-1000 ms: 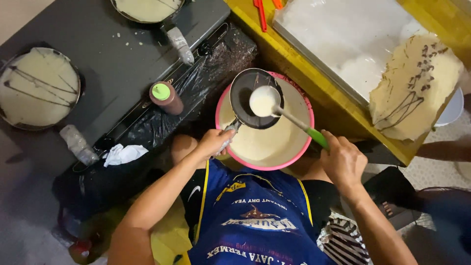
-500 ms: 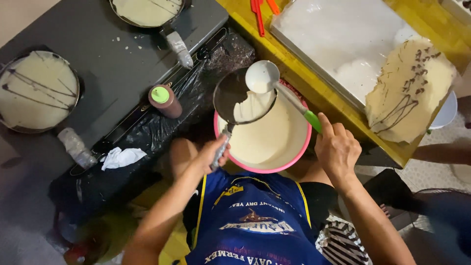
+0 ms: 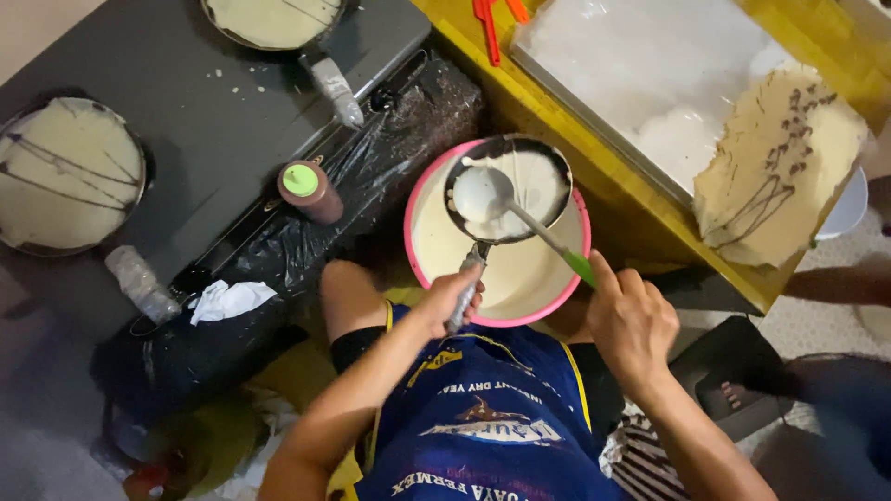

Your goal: Preparing crepes by pouring batter into pans on a stove, spreading it evenly, and removing the finished crepes.

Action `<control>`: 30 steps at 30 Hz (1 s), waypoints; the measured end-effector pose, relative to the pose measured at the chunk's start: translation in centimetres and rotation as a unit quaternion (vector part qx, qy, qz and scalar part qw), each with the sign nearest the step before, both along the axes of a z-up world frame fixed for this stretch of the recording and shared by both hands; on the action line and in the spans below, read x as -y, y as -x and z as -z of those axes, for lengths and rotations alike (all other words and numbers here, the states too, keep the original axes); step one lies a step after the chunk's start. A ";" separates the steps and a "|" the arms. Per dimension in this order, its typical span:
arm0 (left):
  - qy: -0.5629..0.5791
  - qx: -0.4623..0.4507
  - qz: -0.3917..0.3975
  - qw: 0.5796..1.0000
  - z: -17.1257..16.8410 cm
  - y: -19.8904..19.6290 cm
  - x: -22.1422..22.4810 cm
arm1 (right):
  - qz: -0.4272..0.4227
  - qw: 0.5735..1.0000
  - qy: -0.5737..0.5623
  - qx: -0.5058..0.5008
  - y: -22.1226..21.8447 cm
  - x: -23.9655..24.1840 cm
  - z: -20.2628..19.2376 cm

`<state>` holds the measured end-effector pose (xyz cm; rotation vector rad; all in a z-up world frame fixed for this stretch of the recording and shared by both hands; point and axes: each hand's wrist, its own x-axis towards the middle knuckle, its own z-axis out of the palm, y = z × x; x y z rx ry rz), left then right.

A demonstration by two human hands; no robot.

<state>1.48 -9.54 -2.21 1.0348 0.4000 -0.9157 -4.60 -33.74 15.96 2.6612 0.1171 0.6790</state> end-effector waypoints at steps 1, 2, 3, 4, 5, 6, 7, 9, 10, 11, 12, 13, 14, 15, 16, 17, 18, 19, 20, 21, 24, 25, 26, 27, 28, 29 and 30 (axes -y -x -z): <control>-0.001 -0.004 0.004 1.000 -0.6 -1.0 -0.6 | 0.004 1.000 -0.001 -0.004 -0.4 0.4 1.0; -0.034 -0.006 0.054 0.998 -1.1 -2.0 -1.3 | 0.023 0.999 -0.036 -0.005 -0.8 0.7 2.0; -0.066 -0.006 0.100 0.993 -1.7 -3.1 -2.0 | 0.039 0.997 -0.072 -0.004 -1.4 1.0 3.1; -0.067 -0.008 0.100 0.993 -2.3 -3.6 -2.4 | 0.039 0.997 -0.073 -0.006 -1.1 1.7 4.2; -0.112 0.021 0.134 0.984 -3.0 -4.4 -2.8 | 0.104 0.985 -0.117 -0.065 -1.2 2.4 5.3; -0.156 0.050 0.167 0.972 -3.7 -5.2 -3.1 | 0.168 0.965 -0.160 -0.124 -1.2 3.1 6.3; -0.158 0.053 0.169 0.972 -4.4 -5.2 -3.4 | 0.169 0.965 -0.162 -0.121 -1.1 3.5 7.3; -0.222 0.116 0.196 0.948 -5.8 -5.4 -3.5 | 0.204 0.951 -0.179 -0.147 -0.7 4.4 9.2; -0.223 0.120 0.200 0.947 -6.3 -5.2 -3.6 | 0.208 0.951 -0.181 -0.143 -0.9 4.3 9.1; -0.251 0.144 0.206 0.935 -6.8 -4.8 -3.7 | 0.228 0.925 -0.239 -0.187 -0.9 4.1 9.0; -0.279 0.168 0.211 0.922 -7.2 -4.6 -3.7 | 0.245 0.894 -0.296 -0.230 -0.9 4.0 9.0; -0.278 0.171 0.216 0.920 -6.7 -4.2 -3.8 | 0.250 0.893 -0.298 -0.228 -1.1 3.9 8.3; -0.293 0.180 0.220 0.913 -6.3 -4.0 -4.0 | 0.266 0.878 -0.323 -0.232 -1.3 3.8 7.7; -0.307 0.190 0.221 0.906 -5.8 -3.7 -4.2 | 0.280 0.864 -0.347 -0.236 -1.5 3.7 7.1; -0.307 0.192 0.224 0.905 -5.2 -3.2 -4.5 | 0.283 0.863 -0.348 -0.234 -0.9 4.5 8.1; -0.257 0.180 0.180 0.932 -4.7 -2.7 -4.7 | 0.272 0.903 -0.290 -0.165 -0.5 5.3 9.0; -0.206 0.168 0.135 0.955 -4.1 -2.2 -5.1 | 0.259 0.933 -0.229 -0.094 0.0 6.1 10.0; -0.206 0.167 0.133 0.955 -4.2 -1.7 -5.0 | 0.258 0.934 -0.229 -0.094 0.6 6.0 8.9; -0.181 0.164 0.113 0.963 -4.3 -1.2 -4.9 | 0.254 0.935 -0.225 -0.100 1.2 6.0 7.9; -0.155 0.160 0.093 0.970 -4.4 -0.7 -4.9 | 0.251 0.936 -0.220 -0.106 1.9 5.9 6.8; -0.122 0.161 0.088 0.975 -3.5 -0.1 -4.3 | 0.226 0.949 -0.196 -0.094 2.1 4.3 5.4; -0.121 0.162 0.090 0.975 -3.4 0.0 -4.1 | 0.229 0.949 -0.196 -0.092 1.9 4.0 5.3; -0.112 0.155 0.087 0.978 -3.4 0.0 -3.8 | 0.223 0.949 -0.202 -0.092 1.7 3.7 5.2; -0.103 0.146 0.082 0.980 -3.4 0.1 -3.6 | 0.217 0.949 -0.209 -0.092 1.5 3.3 5.1; -0.102 0.148 0.083 0.980 -3.6 0.1 -3.6 | 0.218 0.949 -0.209 -0.090 1.3 3.5 5.2; -0.099 0.143 0.080 0.982 -3.9 0.1 -3.6 | 0.227 0.943 -0.226 -0.089 1.1 3.7 5.4; -0.095 0.139 0.076 0.983 -4.2 0.1 -3.6 | 0.235 0.937 -0.243 -0.088 0.9 3.9 5.6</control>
